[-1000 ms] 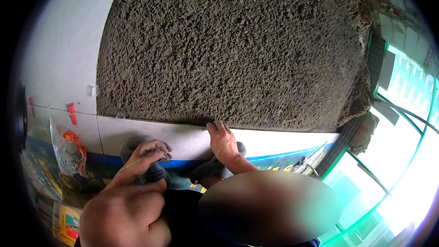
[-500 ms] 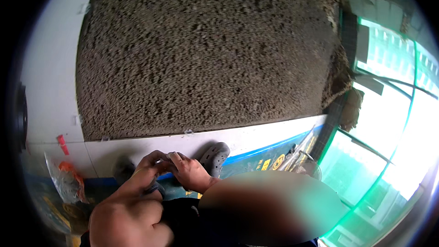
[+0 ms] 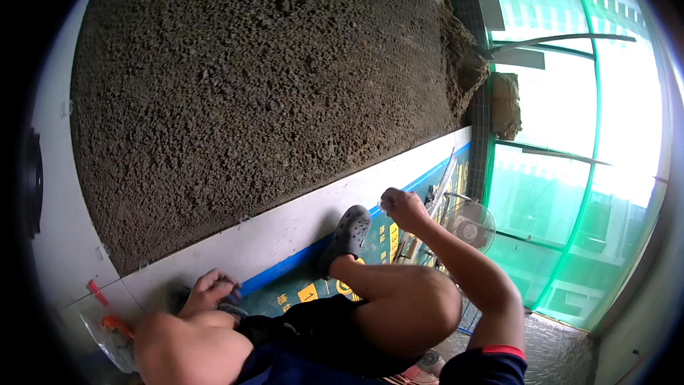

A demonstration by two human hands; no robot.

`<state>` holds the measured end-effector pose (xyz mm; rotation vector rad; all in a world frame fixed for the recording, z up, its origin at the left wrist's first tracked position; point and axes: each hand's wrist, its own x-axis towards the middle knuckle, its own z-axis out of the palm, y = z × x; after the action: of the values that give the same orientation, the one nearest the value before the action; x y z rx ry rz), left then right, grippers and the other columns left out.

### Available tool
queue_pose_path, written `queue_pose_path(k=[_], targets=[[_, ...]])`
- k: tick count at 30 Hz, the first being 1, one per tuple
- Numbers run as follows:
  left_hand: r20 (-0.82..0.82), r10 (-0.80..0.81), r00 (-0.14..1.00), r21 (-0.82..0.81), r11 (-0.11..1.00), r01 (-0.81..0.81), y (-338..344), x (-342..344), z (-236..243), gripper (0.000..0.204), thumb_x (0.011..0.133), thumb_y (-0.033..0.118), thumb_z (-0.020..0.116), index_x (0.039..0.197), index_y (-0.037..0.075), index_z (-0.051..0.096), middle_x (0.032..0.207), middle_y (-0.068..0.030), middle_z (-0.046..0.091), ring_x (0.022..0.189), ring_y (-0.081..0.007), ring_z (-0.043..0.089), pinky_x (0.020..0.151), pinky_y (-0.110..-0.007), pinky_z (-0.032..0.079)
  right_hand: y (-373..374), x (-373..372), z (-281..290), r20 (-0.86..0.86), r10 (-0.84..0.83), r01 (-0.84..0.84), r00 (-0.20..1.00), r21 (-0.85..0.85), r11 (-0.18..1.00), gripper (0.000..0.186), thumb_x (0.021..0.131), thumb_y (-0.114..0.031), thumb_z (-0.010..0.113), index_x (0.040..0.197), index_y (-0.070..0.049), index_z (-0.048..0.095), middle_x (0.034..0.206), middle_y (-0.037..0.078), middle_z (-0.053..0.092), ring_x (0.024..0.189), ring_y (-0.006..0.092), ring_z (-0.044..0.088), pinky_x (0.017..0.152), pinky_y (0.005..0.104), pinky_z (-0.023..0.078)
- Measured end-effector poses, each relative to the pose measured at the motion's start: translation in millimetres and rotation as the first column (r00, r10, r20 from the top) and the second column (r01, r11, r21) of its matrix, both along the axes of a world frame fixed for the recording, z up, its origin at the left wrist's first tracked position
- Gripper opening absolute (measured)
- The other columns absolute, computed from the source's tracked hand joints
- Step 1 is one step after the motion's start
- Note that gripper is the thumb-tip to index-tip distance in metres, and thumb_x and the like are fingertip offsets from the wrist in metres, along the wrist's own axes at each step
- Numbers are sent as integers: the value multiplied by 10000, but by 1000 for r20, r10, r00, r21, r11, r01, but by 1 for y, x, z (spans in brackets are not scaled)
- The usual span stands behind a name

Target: The person prepares the floor for tiling by smoothing a concrete mixture with a long metal straightedge, spreads adhesive with a notched trowel, and places tile spacers along the edge of the installed tile.

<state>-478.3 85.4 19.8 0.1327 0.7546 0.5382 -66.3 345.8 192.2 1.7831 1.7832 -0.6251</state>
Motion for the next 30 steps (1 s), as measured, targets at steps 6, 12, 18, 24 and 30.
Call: queue_pose_path(k=[6, 12, 18, 24, 30], targets=[[-188, 207, 960, -82, 971, -226, -73, -2, -12, 145, 970, 160, 603, 1023, 25, 597, 837, -99, 653, 721, -180, 648, 674, -295, 526, 13, 59, -89, -145, 160, -100, 976, 355, 930, 150, 928, -184, 697, 992, -50, 720, 901, 150, 732, 790, 313, 729, 712, 403, 571], [-566, 482, 669, -125, 752, -648, -88, 34, 8, 134, 959, 184, 611, 979, 56, 577, 767, -83, 603, 616, -147, 567, 553, -263, 443, 26, 85, -165, -196, 438, -313, 877, 459, 832, 90, 894, -126, 704, 978, -95, 716, 921, 107, 717, 767, 343, 700, 665, 419, 578], [-737, 402, 543, 24, 819, -574, -46, 61, 49, 188, 992, 228, 600, 984, 41, 581, 823, -63, 591, 649, -138, 573, 587, -284, 462, 27, 94, -194, -372, 611, -408, 699, 494, 768, 168, 864, -100, 706, 1031, -106, 713, 988, 61, 703, 746, 279, 712, 636, 381, 588], [-782, 254, 569, 33, 929, -369, -34, 113, 77, 145, 997, 178, 602, 1031, 37, 608, 882, -56, 610, 763, -110, 586, 678, -271, 474, 43, 111, -204, -409, 690, -602, 597, 341, 722, 213, 886, -103, 635, 1091, -63, 676, 1039, 117, 682, 775, 323, 701, 654, 428, 587], [-599, 113, 793, 106, 993, -61, 7, 193, 70, 187, 995, 204, 628, 1069, 32, 621, 919, -49, 626, 840, -107, 594, 744, -266, 481, 56, 114, -205, -464, 719, -627, 518, 366, 688, 222, 872, -96, 604, 1086, -57, 648, 1051, 140, 681, 859, 343, 691, 718, 453, 571]])
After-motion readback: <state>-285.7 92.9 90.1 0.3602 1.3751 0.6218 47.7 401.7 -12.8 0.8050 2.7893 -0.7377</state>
